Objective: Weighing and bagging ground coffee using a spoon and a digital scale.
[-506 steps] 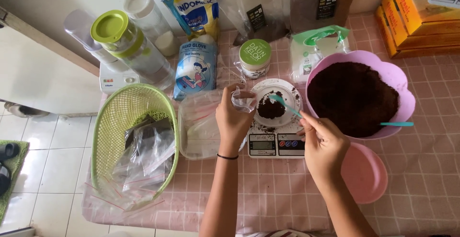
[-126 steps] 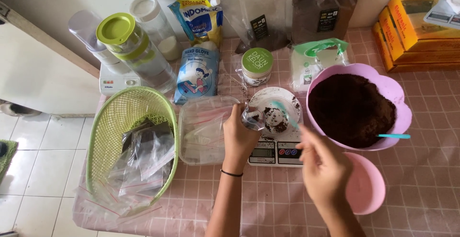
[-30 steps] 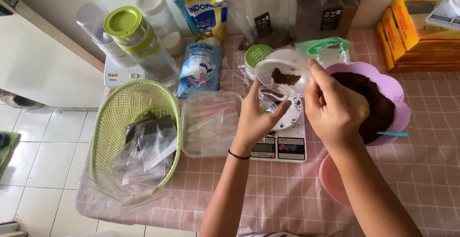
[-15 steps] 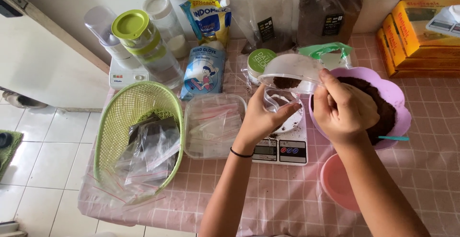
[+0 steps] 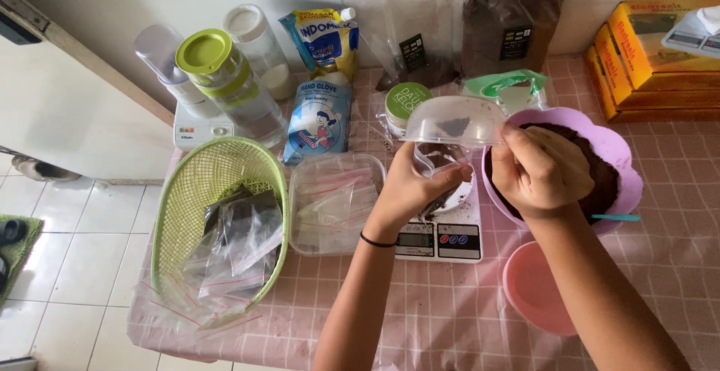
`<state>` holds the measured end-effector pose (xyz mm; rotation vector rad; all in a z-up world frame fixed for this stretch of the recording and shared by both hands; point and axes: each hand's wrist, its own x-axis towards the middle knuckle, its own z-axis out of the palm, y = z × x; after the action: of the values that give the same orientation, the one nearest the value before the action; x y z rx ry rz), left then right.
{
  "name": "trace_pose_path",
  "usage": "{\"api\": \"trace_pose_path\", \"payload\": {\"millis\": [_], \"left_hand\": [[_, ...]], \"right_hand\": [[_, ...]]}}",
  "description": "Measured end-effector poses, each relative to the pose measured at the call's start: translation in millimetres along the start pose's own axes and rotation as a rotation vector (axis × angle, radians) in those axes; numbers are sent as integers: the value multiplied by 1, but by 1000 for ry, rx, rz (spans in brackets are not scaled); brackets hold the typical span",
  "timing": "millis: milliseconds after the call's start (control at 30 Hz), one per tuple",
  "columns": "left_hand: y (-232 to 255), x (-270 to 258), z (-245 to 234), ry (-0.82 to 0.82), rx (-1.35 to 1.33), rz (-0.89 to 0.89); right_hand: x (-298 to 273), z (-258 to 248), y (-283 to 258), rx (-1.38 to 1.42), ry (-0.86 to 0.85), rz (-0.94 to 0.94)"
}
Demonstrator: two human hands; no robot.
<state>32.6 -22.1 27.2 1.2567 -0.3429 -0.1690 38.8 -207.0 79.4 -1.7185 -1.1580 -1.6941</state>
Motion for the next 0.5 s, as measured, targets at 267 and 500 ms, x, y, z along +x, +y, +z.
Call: {"api": "trace_pose_path", "payload": {"millis": [267,500], "left_hand": [[38,-6,20,20,42,-86],[46,-9,18,-28,116,-38]], "right_hand": [[-19,-8,-10,-152,-150,259],[-23,-11,-15,-232,-181,382]]}}
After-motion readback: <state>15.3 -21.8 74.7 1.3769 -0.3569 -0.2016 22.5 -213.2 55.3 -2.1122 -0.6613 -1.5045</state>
